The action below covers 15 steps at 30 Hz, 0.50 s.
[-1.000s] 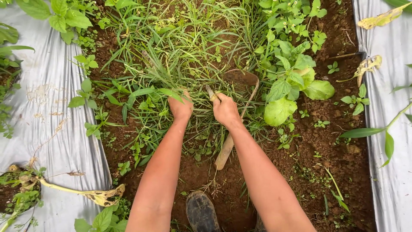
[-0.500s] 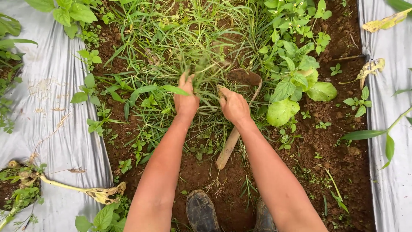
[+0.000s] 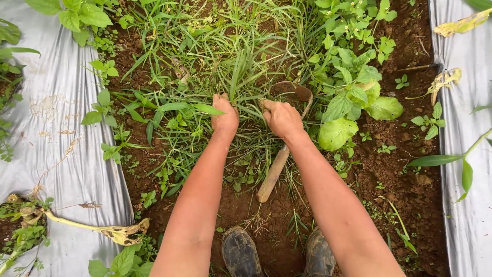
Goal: The person weeds a garden bed by hand and with a hoe. They pull up grass and weeds from the soil between rows of plants, occasionally using a small hand hoe to loosen the soil and remove roots. The removed weeds are gathered and placed on the ground.
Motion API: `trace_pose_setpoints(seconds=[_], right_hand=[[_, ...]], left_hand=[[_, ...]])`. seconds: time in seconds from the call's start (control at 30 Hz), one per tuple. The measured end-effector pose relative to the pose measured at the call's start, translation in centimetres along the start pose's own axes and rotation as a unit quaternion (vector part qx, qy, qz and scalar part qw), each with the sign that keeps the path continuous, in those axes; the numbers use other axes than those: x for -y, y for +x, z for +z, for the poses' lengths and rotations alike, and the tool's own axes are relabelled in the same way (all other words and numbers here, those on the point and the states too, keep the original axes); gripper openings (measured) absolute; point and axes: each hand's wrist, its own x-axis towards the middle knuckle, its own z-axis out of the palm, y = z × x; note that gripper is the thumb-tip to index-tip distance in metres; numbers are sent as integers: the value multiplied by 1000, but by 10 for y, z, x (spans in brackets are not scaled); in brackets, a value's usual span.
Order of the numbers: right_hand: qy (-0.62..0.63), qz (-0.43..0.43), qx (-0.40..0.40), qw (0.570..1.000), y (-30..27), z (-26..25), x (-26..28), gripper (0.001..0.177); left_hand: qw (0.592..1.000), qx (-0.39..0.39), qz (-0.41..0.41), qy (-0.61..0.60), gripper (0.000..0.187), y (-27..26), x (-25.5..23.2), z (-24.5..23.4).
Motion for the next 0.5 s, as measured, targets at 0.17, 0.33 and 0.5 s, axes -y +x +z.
trace_pose_setpoints(seconds=[0.17, 0.33, 0.5], right_hand=[[35, -10, 15, 999, 0, -12, 3, 35], [42, -34, 18, 998, 7, -20, 5, 29], [-8, -42, 27, 999, 26, -1, -1, 24]], left_hand=[[999, -11, 25, 36, 43, 6, 10, 5], [997, -21, 40, 62, 44, 15, 24, 10], [994, -31, 52, 92, 45, 24, 39, 15]])
